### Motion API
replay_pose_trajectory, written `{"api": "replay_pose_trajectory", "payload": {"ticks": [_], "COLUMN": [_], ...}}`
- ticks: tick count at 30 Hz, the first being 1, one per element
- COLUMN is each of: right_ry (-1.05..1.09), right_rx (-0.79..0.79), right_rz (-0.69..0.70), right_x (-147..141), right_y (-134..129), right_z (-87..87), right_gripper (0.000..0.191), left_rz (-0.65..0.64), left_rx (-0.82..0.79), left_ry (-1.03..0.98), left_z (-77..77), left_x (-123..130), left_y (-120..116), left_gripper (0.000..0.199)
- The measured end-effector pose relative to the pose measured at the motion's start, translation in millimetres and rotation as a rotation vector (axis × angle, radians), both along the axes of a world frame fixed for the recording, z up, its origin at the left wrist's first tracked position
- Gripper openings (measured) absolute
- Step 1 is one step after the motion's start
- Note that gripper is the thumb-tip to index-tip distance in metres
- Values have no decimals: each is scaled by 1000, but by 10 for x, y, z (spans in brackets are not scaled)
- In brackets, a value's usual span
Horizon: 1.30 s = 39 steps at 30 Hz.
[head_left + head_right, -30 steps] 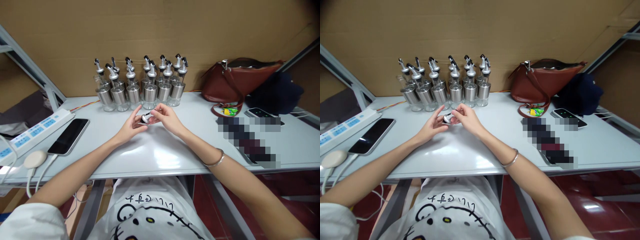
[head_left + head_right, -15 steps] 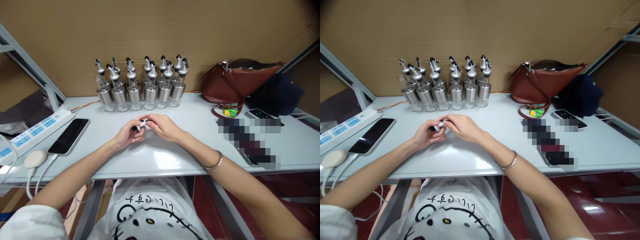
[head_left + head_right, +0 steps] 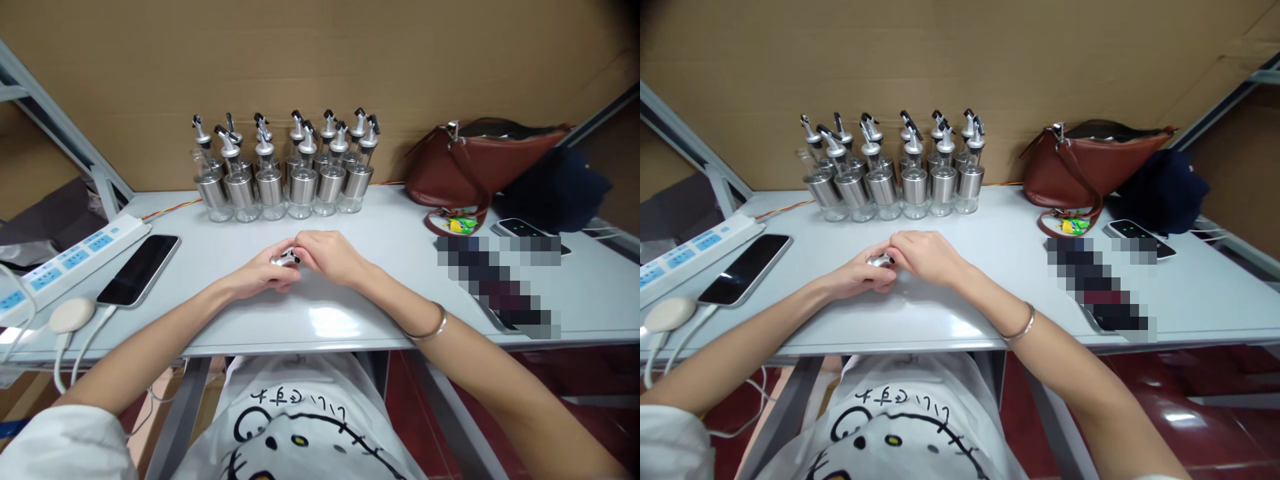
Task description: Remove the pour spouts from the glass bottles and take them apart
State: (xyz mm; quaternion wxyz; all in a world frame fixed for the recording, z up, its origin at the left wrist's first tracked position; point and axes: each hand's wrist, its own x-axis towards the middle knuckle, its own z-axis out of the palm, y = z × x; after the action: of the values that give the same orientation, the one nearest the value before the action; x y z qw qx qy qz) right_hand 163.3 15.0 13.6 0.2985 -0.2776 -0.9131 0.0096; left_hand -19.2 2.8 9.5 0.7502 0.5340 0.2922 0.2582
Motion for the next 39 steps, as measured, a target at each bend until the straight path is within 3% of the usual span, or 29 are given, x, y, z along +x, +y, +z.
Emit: {"api": "replay_pose_trajectory", "payload": {"ticks": [5,12,23,39], "right_ry": [-39,72,133,130], "right_rx": [123,-5,-151,-416], "right_rz": [74,100,146,108], "right_x": [-44,-131,-154,-141], "right_y": [-57,-118,-142,-100], "right_z": [30,7,53,75], "right_gripper": [41,33,26,28], "left_rz": [-242,-321,-341,-196], "left_rx": [-195,-233,-213,-51], "left_ry": [-6,-9,26,125], "left_z": [14,-22,-28,-17], "left_x": [-46,-24,-18,38], "left_y": [-34,-50,-40,-65], "left_gripper": [23,27,30,25]}}
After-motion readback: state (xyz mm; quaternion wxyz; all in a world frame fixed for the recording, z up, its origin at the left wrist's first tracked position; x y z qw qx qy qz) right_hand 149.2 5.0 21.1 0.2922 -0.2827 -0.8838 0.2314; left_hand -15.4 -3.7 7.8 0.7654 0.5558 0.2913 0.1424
